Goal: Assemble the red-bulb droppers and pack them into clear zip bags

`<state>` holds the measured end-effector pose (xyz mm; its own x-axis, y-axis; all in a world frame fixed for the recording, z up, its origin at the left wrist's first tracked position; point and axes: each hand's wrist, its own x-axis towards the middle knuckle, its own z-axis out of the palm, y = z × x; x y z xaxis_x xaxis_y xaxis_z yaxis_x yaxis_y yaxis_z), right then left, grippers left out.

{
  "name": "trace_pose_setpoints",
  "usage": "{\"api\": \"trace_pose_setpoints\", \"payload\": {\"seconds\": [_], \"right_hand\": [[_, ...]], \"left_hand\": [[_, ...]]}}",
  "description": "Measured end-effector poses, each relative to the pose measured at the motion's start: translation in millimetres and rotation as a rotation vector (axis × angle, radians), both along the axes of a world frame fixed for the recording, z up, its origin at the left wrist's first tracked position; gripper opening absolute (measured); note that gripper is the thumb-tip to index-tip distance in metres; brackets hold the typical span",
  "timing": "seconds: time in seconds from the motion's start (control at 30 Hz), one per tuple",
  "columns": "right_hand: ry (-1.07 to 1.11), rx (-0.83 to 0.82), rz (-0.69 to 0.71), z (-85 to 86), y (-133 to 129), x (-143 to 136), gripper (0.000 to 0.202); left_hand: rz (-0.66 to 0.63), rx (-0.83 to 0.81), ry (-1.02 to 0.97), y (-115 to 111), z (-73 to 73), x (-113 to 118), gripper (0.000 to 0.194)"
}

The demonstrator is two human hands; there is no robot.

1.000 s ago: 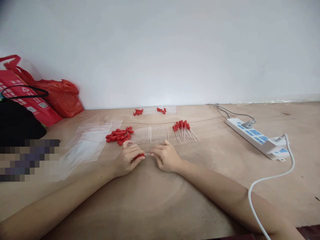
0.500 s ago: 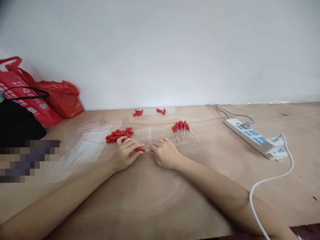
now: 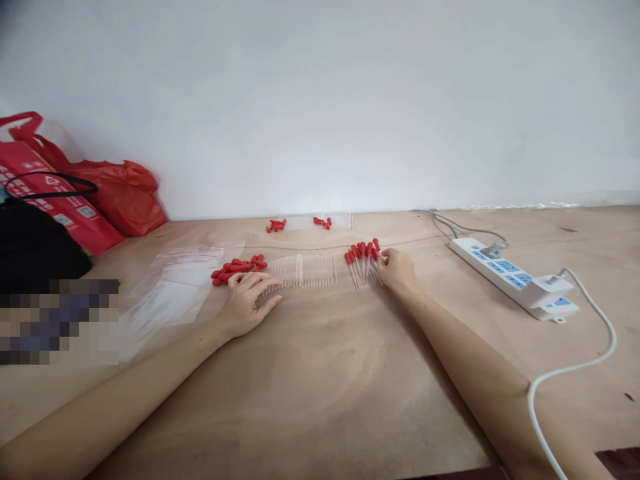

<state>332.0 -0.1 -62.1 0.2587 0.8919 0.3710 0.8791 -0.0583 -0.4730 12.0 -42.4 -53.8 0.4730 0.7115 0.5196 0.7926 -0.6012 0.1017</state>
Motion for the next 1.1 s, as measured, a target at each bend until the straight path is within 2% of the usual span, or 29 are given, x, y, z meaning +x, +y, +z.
{"api": "trace_pose_setpoints", "payload": {"seconds": [0.13,0.37,0.57,0.7,0.8,0.97,1.1], "right_hand": [[-0.016,-0.004,0.046,-5.2,4,-4,0.025],[0.023,0.047,0.169,-3.7,3,-8,0.028],[0.0,0.017,0.061,-7.3,3,-2,0.03],[-0.056,-0.016,0.042,-8.5,3,-1,0.028],[-0.069,-0.046,0.029,-5.7,1,-3,0.03],[-0.108,-0.079,-0.075,2.9,-7,-8,0.032],[-0.12,-0.039,-0.018,4.9,-11,-18,0.025]], "left_hand": [[-0.002,-0.012,0.002,1,-0.6,0,0.017],[-0.004,-0.03,0.005,0,0.1,-1,0.016],[0.018,-0.023,0.004,1,-0.4,0,0.017],[0.025,-0.016,0.0,1,-0.6,0,0.016],[0.031,-0.025,0.0,0,-0.1,0,0.016],[0.031,-0.015,0.006,0,-0.1,0,0.015],[0.113,0.064,-0.012,2,-1.8,-1,0.015]]}}
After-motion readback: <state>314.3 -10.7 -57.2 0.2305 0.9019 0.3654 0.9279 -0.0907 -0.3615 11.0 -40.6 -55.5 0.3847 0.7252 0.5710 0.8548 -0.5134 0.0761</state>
